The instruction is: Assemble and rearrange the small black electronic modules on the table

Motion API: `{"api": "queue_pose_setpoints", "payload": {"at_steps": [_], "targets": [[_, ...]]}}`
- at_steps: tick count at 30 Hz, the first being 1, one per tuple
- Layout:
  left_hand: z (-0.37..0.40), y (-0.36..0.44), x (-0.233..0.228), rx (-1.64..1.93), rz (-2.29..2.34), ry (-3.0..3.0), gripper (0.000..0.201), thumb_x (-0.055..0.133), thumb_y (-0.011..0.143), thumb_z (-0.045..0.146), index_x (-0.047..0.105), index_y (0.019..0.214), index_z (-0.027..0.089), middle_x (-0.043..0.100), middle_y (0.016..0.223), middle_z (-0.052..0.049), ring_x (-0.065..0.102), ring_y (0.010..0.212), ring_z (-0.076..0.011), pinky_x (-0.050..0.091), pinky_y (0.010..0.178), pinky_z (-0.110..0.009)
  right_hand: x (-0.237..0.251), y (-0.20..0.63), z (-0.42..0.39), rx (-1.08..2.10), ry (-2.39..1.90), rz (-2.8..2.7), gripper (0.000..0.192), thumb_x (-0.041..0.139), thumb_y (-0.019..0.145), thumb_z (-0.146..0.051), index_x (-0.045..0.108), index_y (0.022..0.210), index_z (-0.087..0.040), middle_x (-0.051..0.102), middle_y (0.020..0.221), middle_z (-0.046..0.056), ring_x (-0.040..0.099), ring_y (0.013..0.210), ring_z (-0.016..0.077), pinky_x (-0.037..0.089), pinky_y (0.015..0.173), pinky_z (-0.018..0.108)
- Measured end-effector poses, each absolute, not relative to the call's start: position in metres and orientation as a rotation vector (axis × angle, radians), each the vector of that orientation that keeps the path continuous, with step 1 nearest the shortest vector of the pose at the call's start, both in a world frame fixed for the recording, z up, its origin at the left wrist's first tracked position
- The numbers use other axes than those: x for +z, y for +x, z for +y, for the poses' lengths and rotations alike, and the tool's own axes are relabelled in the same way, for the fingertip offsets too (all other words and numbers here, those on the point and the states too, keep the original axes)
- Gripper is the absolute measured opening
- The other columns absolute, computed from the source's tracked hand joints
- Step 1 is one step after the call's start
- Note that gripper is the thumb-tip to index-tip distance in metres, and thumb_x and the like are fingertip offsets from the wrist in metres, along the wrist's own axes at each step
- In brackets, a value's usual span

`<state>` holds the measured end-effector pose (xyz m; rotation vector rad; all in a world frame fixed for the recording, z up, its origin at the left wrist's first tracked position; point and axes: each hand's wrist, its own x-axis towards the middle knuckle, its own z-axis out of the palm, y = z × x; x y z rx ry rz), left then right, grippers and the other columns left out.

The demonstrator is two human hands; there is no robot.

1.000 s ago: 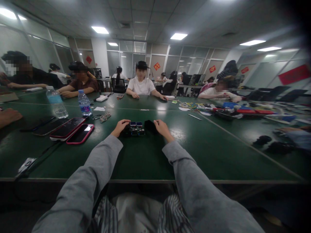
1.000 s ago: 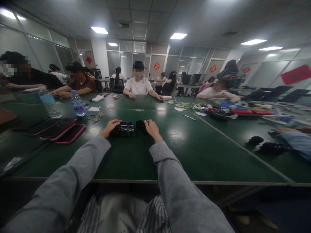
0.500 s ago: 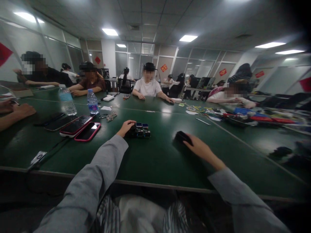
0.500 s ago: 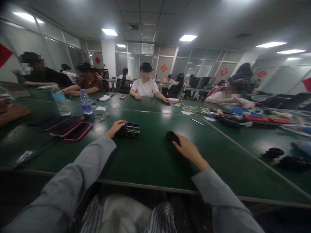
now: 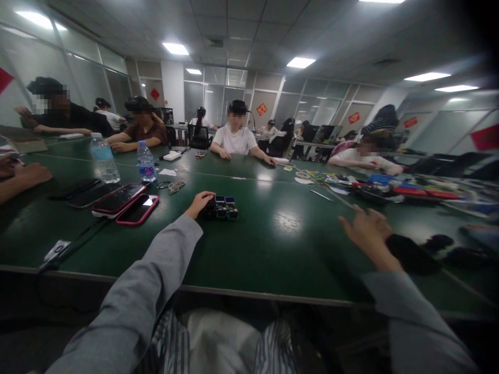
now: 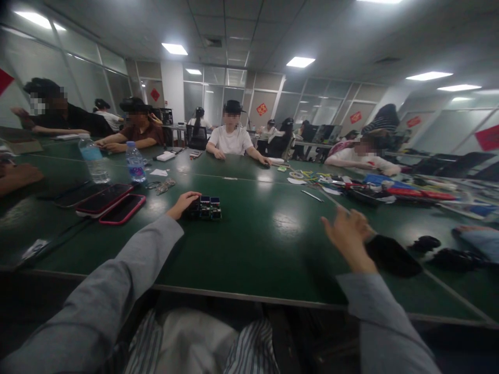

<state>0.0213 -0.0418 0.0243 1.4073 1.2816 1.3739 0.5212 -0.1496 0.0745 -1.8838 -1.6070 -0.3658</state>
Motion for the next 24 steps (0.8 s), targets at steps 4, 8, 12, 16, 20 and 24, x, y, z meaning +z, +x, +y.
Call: {"api": "queue_pose_setpoints", "payload": {"at_steps": [4,8,12,16,20,24], "targets": [[-0.041,0.021,0.023,1.375,1.275,1.410,0.021,0.061,0.076,0.020,0.074,0.092,0.015,0.073,0.095,-0.007,0.064,0.090,-0.0213,0.047,0.090,-0.035,0.070,0.368,-0.120,-0.293,-1.663,-1.955,0.053,0.041,0.098,-0.043,0.043,0.144,-0.018,0.042,0.144,0.020,0.036,0.137,0.0363,0.035,0.108,0.057],[-0.040,0.022,0.023,1.376,1.256,1.427,0.020,0.062,0.074,0.020,0.074,0.090,0.015,0.073,0.094,-0.007,0.064,0.093,-0.0218,0.047,0.093,-0.036,0.045,0.232,-0.108,-0.122,-1.263,-2.159,0.051,0.036,0.100,-0.046,0.044,0.144,-0.022,0.041,0.145,0.017,0.038,0.135,0.0326,0.040,0.106,0.053],[-0.037,0.022,0.021,1.385,1.236,1.454,0.022,0.062,0.074,0.021,0.075,0.091,0.015,0.073,0.097,-0.008,0.064,0.096,-0.0227,0.046,0.095,-0.036,0.025,0.205,-0.107,0.018,-1.169,-2.166,0.041,0.041,0.099,-0.042,0.055,0.131,-0.021,0.048,0.138,0.016,0.039,0.133,0.0312,0.043,0.105,0.052],[-0.034,0.022,0.019,1.385,1.272,1.470,0.022,0.061,0.074,0.021,0.075,0.090,0.014,0.073,0.096,-0.008,0.064,0.095,-0.0222,0.047,0.094,-0.035,0.016,0.226,-0.099,0.071,-1.137,-2.155,0.038,0.040,0.100,-0.039,0.056,0.128,-0.020,0.047,0.141,0.014,0.038,0.136,0.0275,0.041,0.108,0.050],[-0.036,0.022,0.021,1.372,1.271,1.463,0.022,0.061,0.075,0.020,0.075,0.091,0.013,0.073,0.098,-0.008,0.064,0.094,-0.0220,0.047,0.093,-0.035,0.013,0.234,-0.087,0.106,-1.157,-2.087,0.033,0.041,0.099,-0.031,0.058,0.124,-0.016,0.049,0.138,0.015,0.038,0.136,0.0262,0.037,0.112,0.049],[-0.039,0.022,0.024,1.368,1.260,1.448,0.021,0.062,0.076,0.020,0.075,0.091,0.014,0.073,0.100,-0.008,0.064,0.096,-0.0224,0.047,0.094,-0.035,0.012,0.236,-0.080,0.081,-1.131,-2.117,0.039,0.057,0.087,-0.020,0.056,0.125,-0.015,0.044,0.141,0.016,0.034,0.137,0.0284,0.035,0.113,0.051]]}}
